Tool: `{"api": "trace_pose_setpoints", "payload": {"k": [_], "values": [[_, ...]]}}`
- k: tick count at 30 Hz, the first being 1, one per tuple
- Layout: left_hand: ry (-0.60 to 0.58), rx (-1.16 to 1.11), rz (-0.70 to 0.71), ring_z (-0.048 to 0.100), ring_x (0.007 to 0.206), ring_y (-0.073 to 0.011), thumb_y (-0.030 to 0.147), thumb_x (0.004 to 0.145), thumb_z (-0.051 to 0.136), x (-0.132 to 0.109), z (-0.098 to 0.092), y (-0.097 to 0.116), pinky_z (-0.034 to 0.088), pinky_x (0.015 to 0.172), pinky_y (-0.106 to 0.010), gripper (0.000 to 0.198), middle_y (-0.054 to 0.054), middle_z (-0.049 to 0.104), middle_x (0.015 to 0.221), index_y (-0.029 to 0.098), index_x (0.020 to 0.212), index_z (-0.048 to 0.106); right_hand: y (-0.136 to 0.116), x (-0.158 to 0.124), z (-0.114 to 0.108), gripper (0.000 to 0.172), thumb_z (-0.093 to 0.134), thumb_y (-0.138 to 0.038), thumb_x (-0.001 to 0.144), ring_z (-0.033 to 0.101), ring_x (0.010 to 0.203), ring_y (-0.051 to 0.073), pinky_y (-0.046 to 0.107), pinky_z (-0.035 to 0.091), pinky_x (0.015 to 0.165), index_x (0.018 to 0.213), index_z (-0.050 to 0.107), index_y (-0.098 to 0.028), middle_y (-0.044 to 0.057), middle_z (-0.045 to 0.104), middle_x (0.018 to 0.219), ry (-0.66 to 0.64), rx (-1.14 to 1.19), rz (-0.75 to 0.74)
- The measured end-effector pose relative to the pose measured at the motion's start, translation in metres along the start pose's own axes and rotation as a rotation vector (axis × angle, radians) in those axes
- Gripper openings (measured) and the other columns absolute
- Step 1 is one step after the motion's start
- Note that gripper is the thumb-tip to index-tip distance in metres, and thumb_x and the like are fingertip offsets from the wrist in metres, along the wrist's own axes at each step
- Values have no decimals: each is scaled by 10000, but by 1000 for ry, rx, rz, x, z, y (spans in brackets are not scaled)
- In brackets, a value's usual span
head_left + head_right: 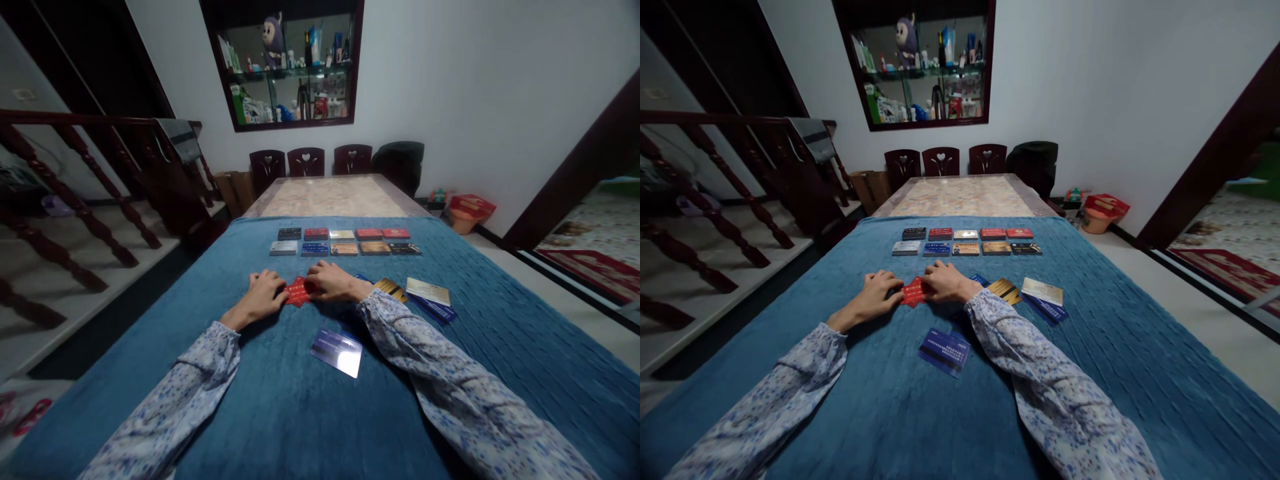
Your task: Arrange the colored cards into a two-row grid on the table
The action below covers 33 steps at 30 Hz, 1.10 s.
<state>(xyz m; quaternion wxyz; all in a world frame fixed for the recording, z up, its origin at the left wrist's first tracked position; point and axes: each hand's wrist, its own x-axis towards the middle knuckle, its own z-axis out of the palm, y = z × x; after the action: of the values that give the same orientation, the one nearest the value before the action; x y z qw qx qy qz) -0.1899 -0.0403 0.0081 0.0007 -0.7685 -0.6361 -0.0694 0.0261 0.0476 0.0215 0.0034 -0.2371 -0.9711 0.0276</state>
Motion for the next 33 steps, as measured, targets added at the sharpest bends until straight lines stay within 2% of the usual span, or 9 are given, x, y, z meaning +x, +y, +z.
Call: {"api": "trace_pose_setpoints", "payload": {"k": [4, 11, 15, 19, 25, 33], "values": [[-82, -55, 26, 526, 1167, -322, 430, 866, 655, -4, -6, -3, 402, 992, -507, 408, -114, 622, 1209, 226, 1219, 677, 2, -1, 0, 465, 633, -515, 915, 486, 1153, 311, 380, 433, 830, 1238, 675, -182, 163, 613, 1275, -4, 2, -10], [-116, -68, -6, 533, 1191, -332, 418, 863, 652, -3, -7, 2, 415, 992, -515, 410, -127, 609, 1217, 214, 1219, 659, 5, 2, 8, 413, 647, -478, 915, 486, 1153, 300, 369, 438, 818, 1216, 687, -199, 153, 595, 1300, 3, 0, 4], [-153, -83, -19, 554, 1161, -320, 444, 875, 637, -4, -9, 1, 422, 985, -498, 437, -120, 612, 1178, 206, 1240, 654, 6, 2, 7, 439, 645, -497, 914, 476, 1167, 305, 376, 440, 816, 1235, 681, -199, 151, 588, 1314, -10, 8, -5], [-111, -127, 36, 570, 1129, -294, 462, 880, 624, -6, -9, -4, 408, 1003, -470, 401, -104, 629, 1150, 195, 1177, 665, 6, 0, 4, 479, 637, -518, 913, 470, 1171, 313, 384, 441, 812, 1250, 671, -179, 156, 587, 1316, -9, 3, -5], [-54, -196, 76, 587, 1080, -276, 466, 866, 623, -7, -9, -7, 397, 1014, -449, 365, -78, 641, 1109, 204, 1116, 663, 8, -1, 0, 509, 742, -506, 835, 476, 1161, 311, 366, 441, 813, 1232, 675, -195, 150, 607, 1287, -20, 6, -16], [-27, -197, 78, 579, 1111, -287, 460, 859, 647, -5, -7, -7, 360, 1044, -467, 382, -75, 628, 1150, 212, 1150, 650, 11, -3, -5, 523, 759, -502, 807, 488, 1139, 314, 355, 427, 793, 1225, 690, -196, 149, 647, 1237, -5, -9, -22]]}}
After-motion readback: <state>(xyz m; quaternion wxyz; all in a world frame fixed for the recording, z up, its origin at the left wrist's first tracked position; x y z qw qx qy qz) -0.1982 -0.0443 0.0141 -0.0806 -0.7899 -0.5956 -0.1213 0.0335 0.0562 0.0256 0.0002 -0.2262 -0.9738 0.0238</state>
